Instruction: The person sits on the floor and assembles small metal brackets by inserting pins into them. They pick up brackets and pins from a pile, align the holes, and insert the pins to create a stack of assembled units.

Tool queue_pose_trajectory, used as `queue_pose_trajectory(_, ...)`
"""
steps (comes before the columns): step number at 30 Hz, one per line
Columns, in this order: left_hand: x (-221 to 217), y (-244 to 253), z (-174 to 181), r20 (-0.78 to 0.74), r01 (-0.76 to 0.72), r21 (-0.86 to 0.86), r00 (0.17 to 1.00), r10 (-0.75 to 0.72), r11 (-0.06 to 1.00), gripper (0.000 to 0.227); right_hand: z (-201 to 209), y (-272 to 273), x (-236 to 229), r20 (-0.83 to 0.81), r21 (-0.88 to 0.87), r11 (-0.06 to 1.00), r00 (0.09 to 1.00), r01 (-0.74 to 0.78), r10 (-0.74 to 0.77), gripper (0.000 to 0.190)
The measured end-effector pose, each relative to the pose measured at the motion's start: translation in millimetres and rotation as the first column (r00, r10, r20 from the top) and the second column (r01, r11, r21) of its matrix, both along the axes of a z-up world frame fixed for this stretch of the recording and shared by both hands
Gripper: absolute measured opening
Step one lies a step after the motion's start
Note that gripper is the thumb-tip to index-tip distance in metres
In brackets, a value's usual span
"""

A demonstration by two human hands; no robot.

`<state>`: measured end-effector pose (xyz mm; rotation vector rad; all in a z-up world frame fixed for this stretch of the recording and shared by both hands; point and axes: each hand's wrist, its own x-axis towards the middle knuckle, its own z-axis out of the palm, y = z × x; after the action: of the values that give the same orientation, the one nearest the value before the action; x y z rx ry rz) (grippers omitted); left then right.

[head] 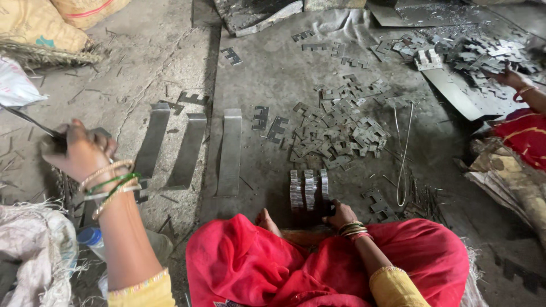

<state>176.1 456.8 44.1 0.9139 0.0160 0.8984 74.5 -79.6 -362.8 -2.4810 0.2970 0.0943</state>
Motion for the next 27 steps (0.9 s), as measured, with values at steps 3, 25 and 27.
queue_pose_trajectory(3,5.7,9.9,10.6,0.146,-0.495,0.393,0.866,0.479,0.775,0.022,8.9,0.6,-3.3,-0.009,0.006,1.000,1.000,-0.001,0.001,0.069)
queue_pose_trajectory(25,-78.9,-79.8,0.4,-0.247,0.382,0.905,0.828,0.503,-0.185,0.036,23.4,6.8,-10.6,-0.031,0.000,0.999,0.999,-0.043,0.042,0.067)
queue_pose_trajectory(27,-76.2,-100.8,-48.7,-0.311,0.407,0.909,0.806,0.504,-0.089,0.028,23.5,5.2,-9.4,-0.013,-0.019,0.999,0.999,-0.049,0.048,0.068)
